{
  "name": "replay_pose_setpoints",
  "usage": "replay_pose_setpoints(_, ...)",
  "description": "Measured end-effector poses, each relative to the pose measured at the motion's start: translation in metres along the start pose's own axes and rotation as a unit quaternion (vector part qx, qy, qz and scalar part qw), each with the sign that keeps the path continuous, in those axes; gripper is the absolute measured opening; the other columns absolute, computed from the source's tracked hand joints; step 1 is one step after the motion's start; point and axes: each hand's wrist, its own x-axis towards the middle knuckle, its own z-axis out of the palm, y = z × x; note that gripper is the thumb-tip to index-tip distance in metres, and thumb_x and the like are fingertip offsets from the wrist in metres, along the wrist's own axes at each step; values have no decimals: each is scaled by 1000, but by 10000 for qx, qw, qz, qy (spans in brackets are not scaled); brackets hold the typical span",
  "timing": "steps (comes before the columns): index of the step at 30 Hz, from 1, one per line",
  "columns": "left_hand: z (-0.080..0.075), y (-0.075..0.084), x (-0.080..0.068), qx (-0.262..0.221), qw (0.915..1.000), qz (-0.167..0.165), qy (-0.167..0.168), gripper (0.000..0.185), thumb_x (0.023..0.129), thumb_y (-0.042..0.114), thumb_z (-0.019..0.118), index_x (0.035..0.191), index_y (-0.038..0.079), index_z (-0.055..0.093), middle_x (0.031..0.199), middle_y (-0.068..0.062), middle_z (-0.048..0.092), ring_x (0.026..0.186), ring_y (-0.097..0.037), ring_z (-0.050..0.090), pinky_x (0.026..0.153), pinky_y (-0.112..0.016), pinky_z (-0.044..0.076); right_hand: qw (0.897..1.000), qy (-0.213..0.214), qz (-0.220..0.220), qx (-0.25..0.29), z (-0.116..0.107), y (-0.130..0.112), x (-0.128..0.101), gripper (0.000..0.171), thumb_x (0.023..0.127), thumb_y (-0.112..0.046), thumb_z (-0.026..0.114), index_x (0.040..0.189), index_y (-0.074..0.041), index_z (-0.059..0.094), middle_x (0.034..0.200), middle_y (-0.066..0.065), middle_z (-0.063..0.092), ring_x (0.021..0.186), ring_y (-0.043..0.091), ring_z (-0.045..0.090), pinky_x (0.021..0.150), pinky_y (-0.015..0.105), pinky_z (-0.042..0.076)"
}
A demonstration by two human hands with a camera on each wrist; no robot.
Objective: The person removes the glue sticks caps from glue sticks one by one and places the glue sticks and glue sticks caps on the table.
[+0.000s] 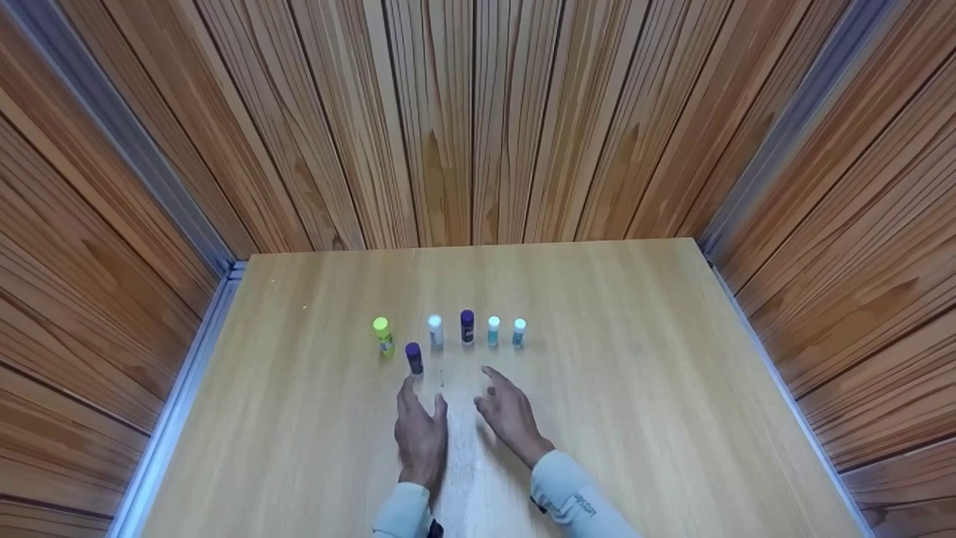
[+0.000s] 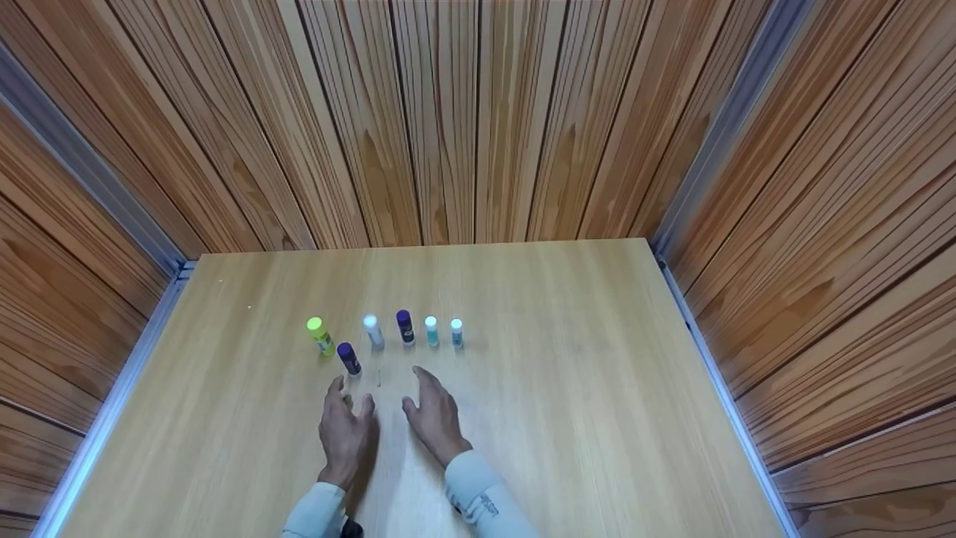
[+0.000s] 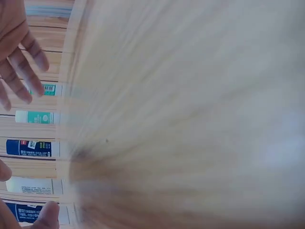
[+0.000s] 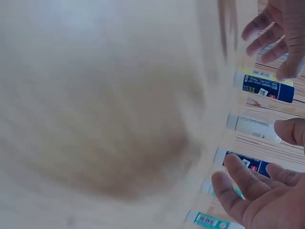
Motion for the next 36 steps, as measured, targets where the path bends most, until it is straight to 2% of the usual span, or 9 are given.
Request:
replay_pose_setpoints(9,-1,0,10,-230,9994,-186,-193,64,92,25,64,143,1,35,142,-20,44,127,-36,47,102,-47,42,9984,-342,260,358,8,-20,24,56,92,-19,64,142,-6,44,138,15,52,110,35,60,91,48,49)
replay_pose_setpoints(13,-2,-2,12,-290,9991,-198,-236,63,93,24,63,145,2,33,144,-20,42,130,-36,44,104,-48,40,9970,-522,444,346,10,-25,30,57,92,-23,64,143,-9,44,137,14,53,111,30,61,91,44,50)
replay_pose_setpoints(19,-4,-6,16,-435,9986,-79,-304,59,94,22,63,144,2,39,145,-18,42,132,-33,42,105,-46,38,9975,-598,309,230,15,-32,37,57,91,-22,64,142,-7,45,134,15,56,107,26,63,88,40,52)
replay_pose_setpoints(25,-5,-10,23,-684,9974,178,-134,56,91,10,65,141,-1,42,141,-20,47,129,-35,45,104,-47,39,9969,-703,25,357,21,-38,42,61,90,-21,64,144,-5,40,135,18,55,103,25,65,88,41,52)
replay_pose_setpoints(30,-5,-10,28,-820,9962,-26,-282,57,92,9,63,142,0,40,142,-21,47,130,-35,44,105,-48,38,9940,-994,140,432,25,-41,48,63,92,-21,60,148,-7,34,138,16,52,112,27,60,94,41,49)
replay_pose_setpoints(31,-5,-10,30,-854,9958,-104,-324,57,92,9,63,143,0,38,142,-21,46,130,-35,44,105,-48,38,9934,-1067,142,407,25,-42,49,64,93,-20,59,149,-7,33,134,16,55,111,26,60,94,40,48)
replay_pose_setpoints(34,-5,-7,33,-910,9943,-340,-445,60,94,12,62,146,1,35,145,-21,42,132,-34,41,106,-46,38,9905,-1335,108,316,27,-45,54,68,93,-21,58,152,-8,26,112,19,63,91,24,62,85,39,50)
replay_pose_setpoints(36,-4,-6,36,-955,9933,-419,-506,61,94,11,61,147,1,32,147,-20,39,134,-33,39,107,-45,36,9887,-1471,97,275,27,-48,57,70,94,-21,58,153,-8,22,108,18,60,81,22,57,83,37,47)
